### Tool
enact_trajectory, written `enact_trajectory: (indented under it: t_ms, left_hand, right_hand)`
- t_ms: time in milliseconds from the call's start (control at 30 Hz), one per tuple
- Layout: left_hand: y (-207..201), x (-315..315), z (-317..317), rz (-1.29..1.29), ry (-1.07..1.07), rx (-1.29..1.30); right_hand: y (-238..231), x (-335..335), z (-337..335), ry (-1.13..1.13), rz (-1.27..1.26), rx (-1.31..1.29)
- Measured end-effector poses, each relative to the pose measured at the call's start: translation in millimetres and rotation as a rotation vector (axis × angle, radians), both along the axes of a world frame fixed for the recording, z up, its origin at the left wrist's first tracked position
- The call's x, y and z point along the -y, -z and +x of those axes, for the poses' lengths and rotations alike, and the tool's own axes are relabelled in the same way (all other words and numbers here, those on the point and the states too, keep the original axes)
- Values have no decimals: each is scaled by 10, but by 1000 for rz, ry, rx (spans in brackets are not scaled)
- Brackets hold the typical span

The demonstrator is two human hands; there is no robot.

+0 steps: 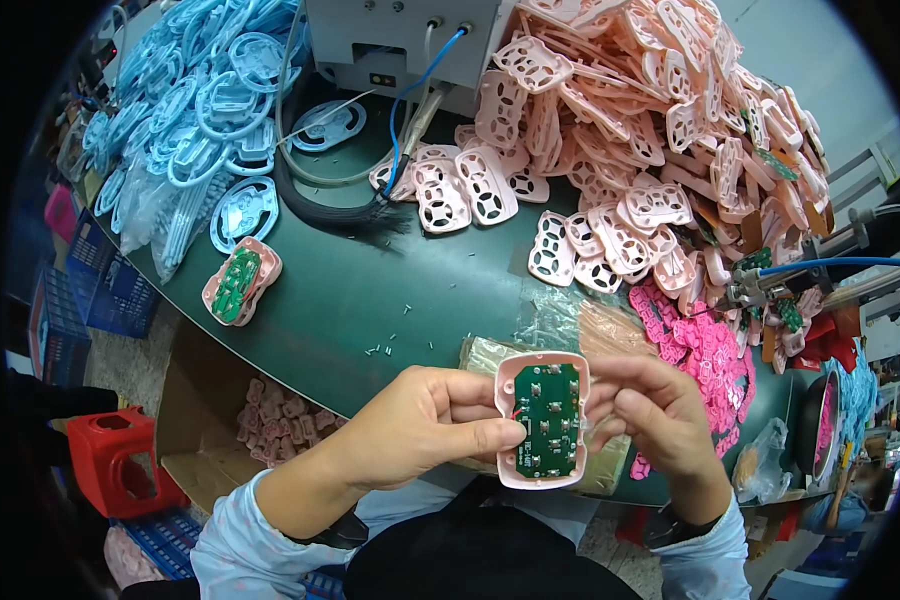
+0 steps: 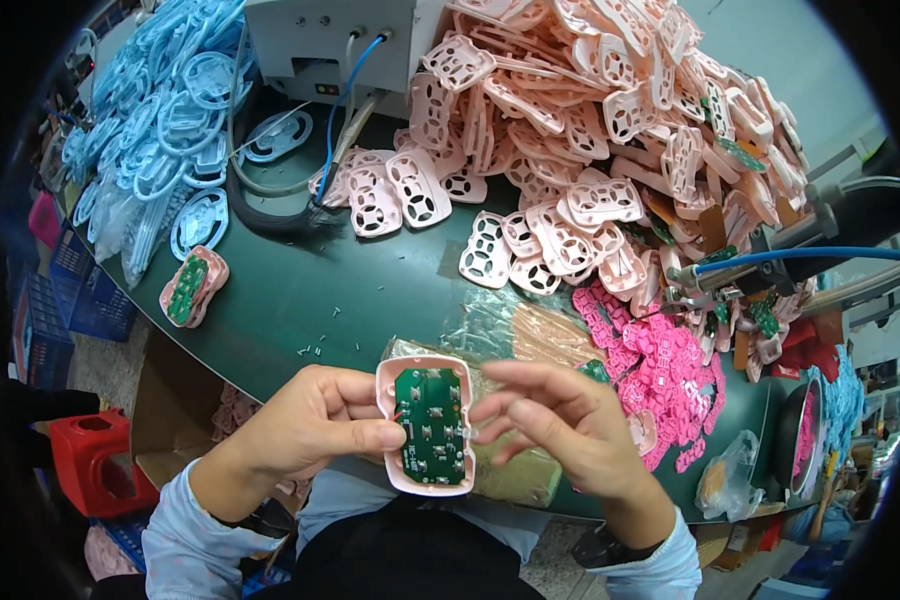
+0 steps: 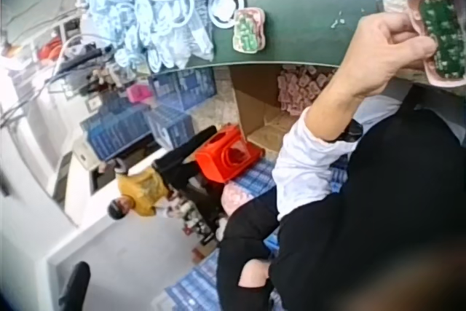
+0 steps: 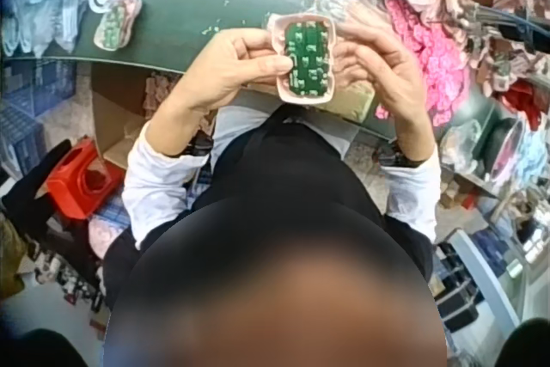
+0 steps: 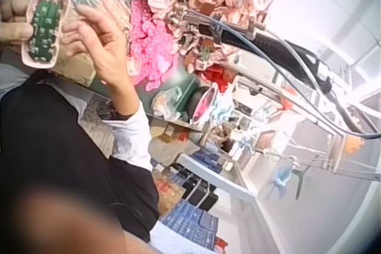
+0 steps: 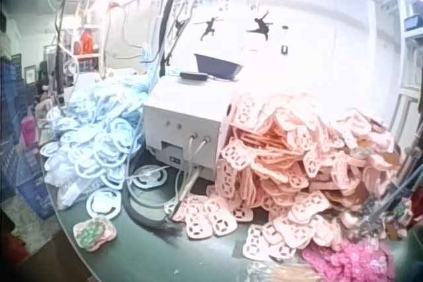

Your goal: The person assembles small electronic devices by inserting green circuit boards into pink plastic housings, closing the cases, and using a pneumatic tool to fasten them. They repeat this process for multiple units, occasionally handling a battery and placing finished items aside.

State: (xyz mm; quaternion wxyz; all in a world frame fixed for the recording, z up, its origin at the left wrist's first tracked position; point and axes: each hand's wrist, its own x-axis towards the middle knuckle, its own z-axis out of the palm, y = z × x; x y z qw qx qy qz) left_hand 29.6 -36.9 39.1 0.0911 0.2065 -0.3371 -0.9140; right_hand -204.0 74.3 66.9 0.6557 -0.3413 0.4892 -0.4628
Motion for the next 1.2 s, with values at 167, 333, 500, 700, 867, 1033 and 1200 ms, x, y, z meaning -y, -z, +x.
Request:
enact_trajectory:
  t_ms: [167, 333, 500, 700, 867, 1033, 1200]
  left_hand:
    - [-75, -90, -79, 21, -46, 30]
    - [-83, -197, -112, 40, -77, 26]
    - [-96, -285, -128, 40, -97, 35]
    - [-103, -343, -112, 27, -113, 18]
    - [-95, -373, -97, 18, -130, 14]
    - [-75, -385, -92, 38, -121, 35]
    - [-43, -400, -79, 91, -122, 29]
  right_hand:
    - [62, -191, 143, 70, 67, 91]
    - [65, -283, 162, 63, 2, 97]
    - [84, -357, 145, 68, -18, 110]
    - [102, -389, 203, 102, -57, 70]
    - [102, -399, 241, 135, -38, 51]
    - [79, -396, 231, 121, -12, 0]
    - [73, -380, 231, 107, -22, -11]
